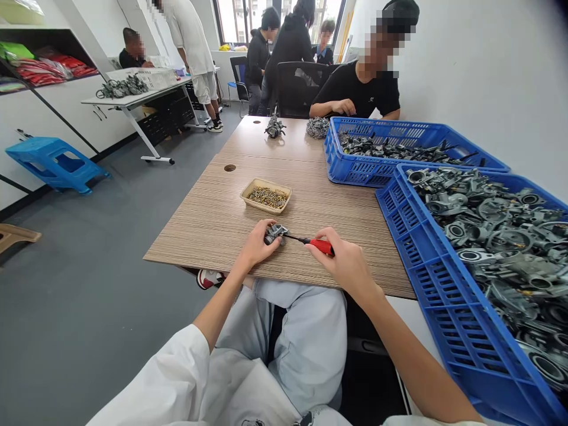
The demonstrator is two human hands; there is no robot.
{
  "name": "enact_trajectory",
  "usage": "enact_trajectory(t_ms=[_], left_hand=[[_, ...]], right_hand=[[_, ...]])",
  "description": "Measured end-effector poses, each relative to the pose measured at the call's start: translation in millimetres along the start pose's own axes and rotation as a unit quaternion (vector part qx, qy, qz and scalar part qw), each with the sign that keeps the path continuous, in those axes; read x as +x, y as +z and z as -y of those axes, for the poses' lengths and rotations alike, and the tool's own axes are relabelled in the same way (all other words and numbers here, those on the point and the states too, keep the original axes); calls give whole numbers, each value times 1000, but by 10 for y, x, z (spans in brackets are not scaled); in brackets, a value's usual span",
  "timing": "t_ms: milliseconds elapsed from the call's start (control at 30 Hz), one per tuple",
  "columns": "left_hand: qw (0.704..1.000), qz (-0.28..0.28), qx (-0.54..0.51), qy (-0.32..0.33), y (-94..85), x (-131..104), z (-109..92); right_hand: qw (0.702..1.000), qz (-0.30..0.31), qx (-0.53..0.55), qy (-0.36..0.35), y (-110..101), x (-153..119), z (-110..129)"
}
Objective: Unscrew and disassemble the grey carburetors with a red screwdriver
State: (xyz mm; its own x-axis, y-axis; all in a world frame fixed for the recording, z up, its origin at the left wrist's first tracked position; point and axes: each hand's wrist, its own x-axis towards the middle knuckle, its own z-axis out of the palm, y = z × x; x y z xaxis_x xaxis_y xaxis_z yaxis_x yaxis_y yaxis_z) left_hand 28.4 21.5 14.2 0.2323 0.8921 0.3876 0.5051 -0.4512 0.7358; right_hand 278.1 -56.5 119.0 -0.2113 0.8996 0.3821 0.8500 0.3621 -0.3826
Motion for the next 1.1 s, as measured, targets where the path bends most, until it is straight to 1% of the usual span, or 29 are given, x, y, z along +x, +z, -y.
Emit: enact_trajectory(t_ms=[100,200,433,500,600,733,833,900,1033,1100], left_hand=[[1000,0,10,1,2,-1,-3],[1000,0,12,8,9,1,7],[1000,-1,15,11,7,2,16],[1000,-2,16,10,2,2,8],[1000,-2,17,7,-1,4,1],[1000,0,18,7,4,4,11],[1000,-2,18,10,10,4,21],[1000,-3,18,12,11,3,24],[1000,-4,22,9,8,4,20],[1000,-5,23,7,6,6,17]], right_hand=[[1000,-7,12,-14,-1,-6,-5],[1000,0,12,-24,-24,-5,-3],[994,91,47,-34,-183,-4,64],[992,105,54,-31,-206,-6,74],[994,97,43,-20,-186,-4,70],[998,65,-23,-4,-115,8,48],[997,52,-56,8,-99,17,45],[998,56,-42,4,-119,18,54],[995,91,33,-21,-178,6,76],[994,96,45,-25,-183,-2,73]])
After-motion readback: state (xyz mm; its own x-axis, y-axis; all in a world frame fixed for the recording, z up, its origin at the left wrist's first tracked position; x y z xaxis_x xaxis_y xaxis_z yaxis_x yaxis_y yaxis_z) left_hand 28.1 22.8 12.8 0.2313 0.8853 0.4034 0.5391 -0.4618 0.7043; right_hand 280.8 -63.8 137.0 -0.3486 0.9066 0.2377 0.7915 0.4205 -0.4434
